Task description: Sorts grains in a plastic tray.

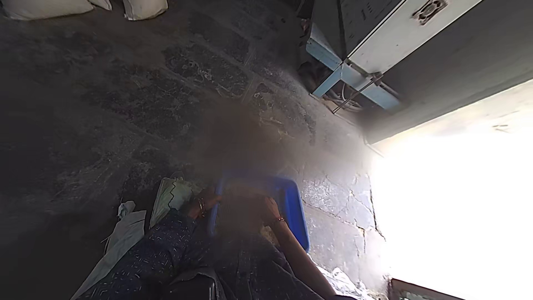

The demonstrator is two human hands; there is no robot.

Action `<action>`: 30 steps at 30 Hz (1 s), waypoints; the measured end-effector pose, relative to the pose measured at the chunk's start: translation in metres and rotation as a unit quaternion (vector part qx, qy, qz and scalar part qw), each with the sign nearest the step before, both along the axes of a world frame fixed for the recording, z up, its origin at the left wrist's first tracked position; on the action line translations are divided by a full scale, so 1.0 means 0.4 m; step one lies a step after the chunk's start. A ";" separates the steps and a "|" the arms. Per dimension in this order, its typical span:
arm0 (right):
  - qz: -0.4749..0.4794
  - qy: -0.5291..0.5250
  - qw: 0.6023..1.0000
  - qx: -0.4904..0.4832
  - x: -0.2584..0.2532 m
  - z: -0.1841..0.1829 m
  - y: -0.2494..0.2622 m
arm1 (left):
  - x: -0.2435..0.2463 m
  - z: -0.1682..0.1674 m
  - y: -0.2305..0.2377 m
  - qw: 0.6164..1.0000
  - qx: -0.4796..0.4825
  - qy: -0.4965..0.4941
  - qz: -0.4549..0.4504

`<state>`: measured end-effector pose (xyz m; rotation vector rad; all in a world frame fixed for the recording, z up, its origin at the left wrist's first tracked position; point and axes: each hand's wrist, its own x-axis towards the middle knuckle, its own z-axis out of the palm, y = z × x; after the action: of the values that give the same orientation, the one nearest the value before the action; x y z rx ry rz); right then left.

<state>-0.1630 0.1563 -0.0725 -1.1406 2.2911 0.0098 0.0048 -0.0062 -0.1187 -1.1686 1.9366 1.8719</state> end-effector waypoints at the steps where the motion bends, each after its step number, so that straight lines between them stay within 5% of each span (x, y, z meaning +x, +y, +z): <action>1: -0.001 -0.001 1.000 0.005 0.000 0.000 -0.001 | 0.000 0.002 0.000 1.000 -0.002 -0.003 -0.002; 30: -0.004 -0.004 0.998 0.068 -0.011 -0.016 -0.010 | 0.007 0.025 0.001 0.999 -0.022 -0.011 -0.021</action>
<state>-0.1675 0.1521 -0.0788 -1.0587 2.2506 0.1557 0.0076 -0.0060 -0.1087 -1.1461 1.9848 1.7963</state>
